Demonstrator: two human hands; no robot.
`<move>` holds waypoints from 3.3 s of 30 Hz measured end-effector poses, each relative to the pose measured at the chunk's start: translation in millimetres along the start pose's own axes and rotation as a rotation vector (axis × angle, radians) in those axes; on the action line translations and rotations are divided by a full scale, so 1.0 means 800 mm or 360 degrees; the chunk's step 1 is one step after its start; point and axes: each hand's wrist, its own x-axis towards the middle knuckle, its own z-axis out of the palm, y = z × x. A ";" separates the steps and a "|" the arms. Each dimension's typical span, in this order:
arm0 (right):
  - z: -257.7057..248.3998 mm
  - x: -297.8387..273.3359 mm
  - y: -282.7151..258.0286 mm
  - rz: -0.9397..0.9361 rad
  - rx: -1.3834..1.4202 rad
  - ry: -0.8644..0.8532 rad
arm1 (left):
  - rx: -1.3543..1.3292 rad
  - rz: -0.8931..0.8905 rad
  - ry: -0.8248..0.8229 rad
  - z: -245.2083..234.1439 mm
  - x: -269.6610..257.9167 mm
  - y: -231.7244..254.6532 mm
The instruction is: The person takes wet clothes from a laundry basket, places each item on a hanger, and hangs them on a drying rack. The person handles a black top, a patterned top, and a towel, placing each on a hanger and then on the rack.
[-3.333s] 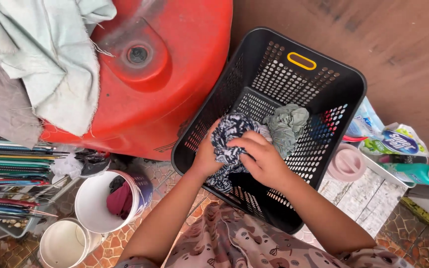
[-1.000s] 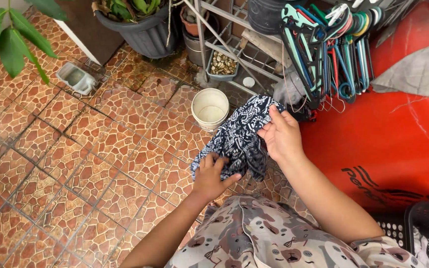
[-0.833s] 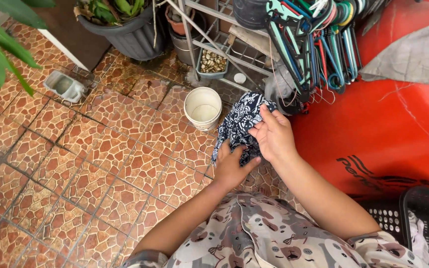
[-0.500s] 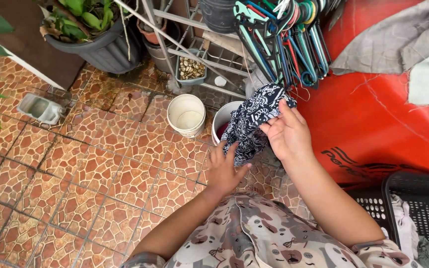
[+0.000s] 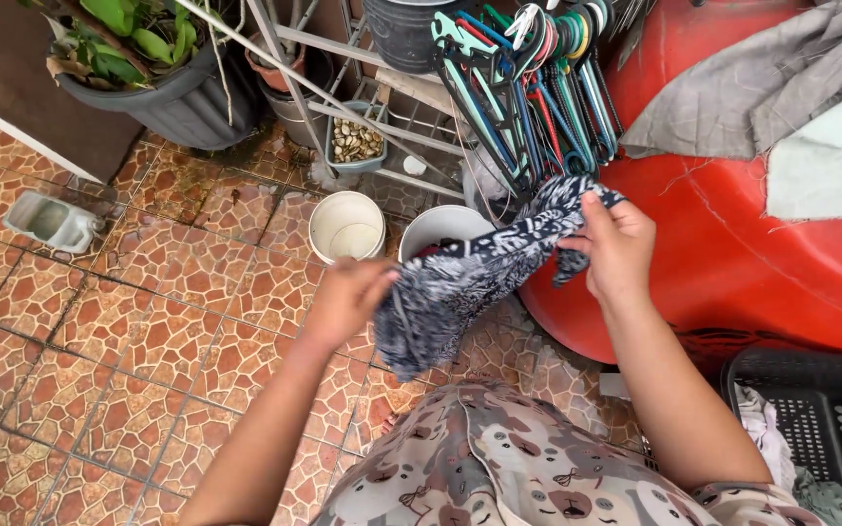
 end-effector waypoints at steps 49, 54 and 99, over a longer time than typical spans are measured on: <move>0.010 0.016 0.096 0.0081 -0.0600 -0.0790 | -0.0923 0.0435 -0.0458 -0.087 0.074 0.131; 0.077 -0.021 0.057 -0.0068 0.0394 -0.1063 | -0.1004 0.0449 -0.0458 -0.118 0.062 0.152; 0.124 -0.162 0.040 -0.1835 -0.0418 -0.1175 | 0.0958 0.0283 0.0812 -0.178 -0.049 0.092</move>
